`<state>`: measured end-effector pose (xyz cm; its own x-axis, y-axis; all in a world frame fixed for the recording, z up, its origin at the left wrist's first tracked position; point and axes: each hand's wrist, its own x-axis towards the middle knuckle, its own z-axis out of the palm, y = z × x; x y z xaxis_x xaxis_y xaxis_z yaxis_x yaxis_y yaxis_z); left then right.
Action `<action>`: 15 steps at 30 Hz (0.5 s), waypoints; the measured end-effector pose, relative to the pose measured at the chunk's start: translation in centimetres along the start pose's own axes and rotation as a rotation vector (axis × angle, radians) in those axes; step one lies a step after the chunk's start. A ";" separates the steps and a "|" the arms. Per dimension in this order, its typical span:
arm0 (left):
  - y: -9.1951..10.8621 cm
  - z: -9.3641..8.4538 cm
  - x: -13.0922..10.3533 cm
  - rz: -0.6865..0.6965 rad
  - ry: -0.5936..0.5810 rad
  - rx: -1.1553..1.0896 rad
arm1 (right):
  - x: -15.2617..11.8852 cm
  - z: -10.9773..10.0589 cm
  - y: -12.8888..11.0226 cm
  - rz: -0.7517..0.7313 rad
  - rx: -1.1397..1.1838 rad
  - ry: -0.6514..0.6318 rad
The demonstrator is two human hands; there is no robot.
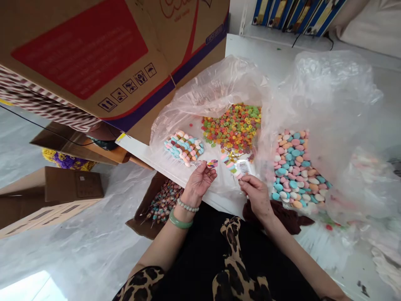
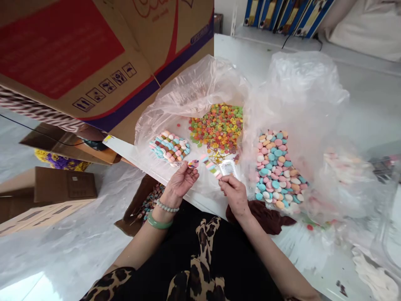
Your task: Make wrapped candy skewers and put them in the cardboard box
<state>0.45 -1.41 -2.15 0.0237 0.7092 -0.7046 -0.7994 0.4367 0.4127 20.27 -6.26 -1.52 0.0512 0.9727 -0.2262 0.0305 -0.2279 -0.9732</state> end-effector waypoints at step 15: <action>1.1 -0.5 -0.4 0.177 -0.153 0.046 | -1.4 -0.3 -0.7 -0.586 -0.782 -0.001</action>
<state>-0.77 -1.50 -1.69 -0.0208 0.8512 -0.5244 -0.7710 0.3202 0.5504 20.49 -7.44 -0.47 -0.1845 0.9408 0.2845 0.7042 0.3285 -0.6295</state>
